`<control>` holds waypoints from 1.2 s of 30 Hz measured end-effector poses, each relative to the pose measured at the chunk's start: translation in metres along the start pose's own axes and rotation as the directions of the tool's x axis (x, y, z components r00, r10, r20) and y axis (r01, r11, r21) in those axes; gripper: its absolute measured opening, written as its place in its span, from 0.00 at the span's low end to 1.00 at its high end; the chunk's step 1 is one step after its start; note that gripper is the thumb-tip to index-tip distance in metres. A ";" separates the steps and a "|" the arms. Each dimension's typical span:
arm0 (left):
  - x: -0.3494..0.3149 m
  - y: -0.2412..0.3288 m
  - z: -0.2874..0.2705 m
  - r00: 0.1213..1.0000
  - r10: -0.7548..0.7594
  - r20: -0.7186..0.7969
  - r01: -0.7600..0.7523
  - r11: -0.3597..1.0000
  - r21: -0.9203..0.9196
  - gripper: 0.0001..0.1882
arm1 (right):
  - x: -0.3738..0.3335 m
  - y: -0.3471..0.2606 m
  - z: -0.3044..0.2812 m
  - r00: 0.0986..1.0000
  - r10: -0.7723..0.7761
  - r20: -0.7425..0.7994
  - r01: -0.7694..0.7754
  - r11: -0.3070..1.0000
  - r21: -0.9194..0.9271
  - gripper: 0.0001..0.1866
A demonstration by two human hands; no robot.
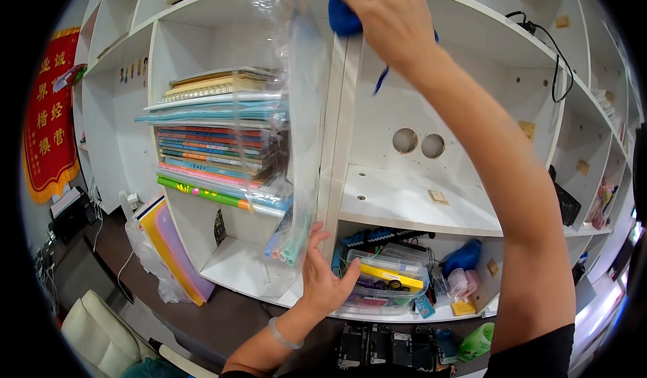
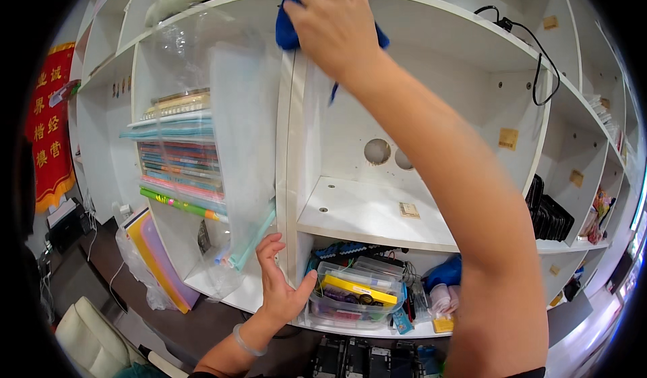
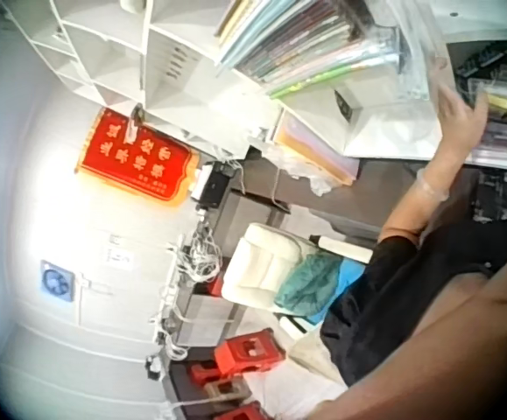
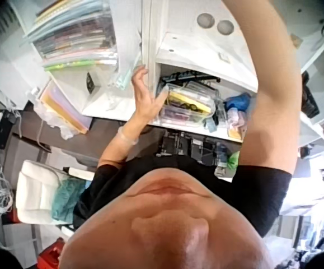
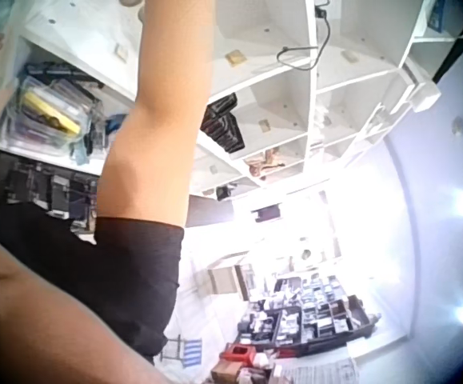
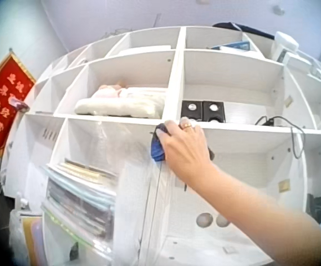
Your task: The person wipes the white shelves with a blue cloth, moving items aside to clean the surfaces. They then handle several disassembled mobile phones, picking them up and placing them on the shelf.
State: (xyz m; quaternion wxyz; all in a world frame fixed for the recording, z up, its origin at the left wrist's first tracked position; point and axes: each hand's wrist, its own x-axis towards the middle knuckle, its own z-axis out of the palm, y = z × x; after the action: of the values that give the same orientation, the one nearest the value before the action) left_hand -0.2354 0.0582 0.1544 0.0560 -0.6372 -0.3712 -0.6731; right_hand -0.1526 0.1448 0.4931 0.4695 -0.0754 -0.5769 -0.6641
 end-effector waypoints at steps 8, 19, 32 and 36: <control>-0.011 -0.011 -0.018 0.998 -0.057 0.011 0.057 0.998 0.032 0.36 | -0.107 -0.122 -0.081 0.944 -0.237 0.228 0.149 0.926 0.347 0.17; -0.005 0.002 0.000 0.996 -0.070 0.058 0.074 0.996 -0.058 0.35 | -0.001 0.000 0.009 0.989 0.148 -0.026 -0.148 0.989 0.018 0.17; -0.007 0.005 -0.004 0.993 -0.104 0.065 0.103 0.995 0.012 0.34 | 0.028 0.002 0.014 0.978 0.198 0.064 -0.197 0.980 -0.020 0.15; -0.010 -0.003 -0.020 0.992 -0.120 0.042 0.118 0.993 0.029 0.34 | -0.017 -0.068 -0.012 0.979 0.201 0.032 -0.204 0.969 0.141 0.17</control>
State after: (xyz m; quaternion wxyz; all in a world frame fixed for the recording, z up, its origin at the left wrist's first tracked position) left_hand -0.2513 0.0448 0.1463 0.0160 -0.6278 -0.4186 -0.6561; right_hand -0.1861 0.1361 0.4314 0.5339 -0.1056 -0.6167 -0.5687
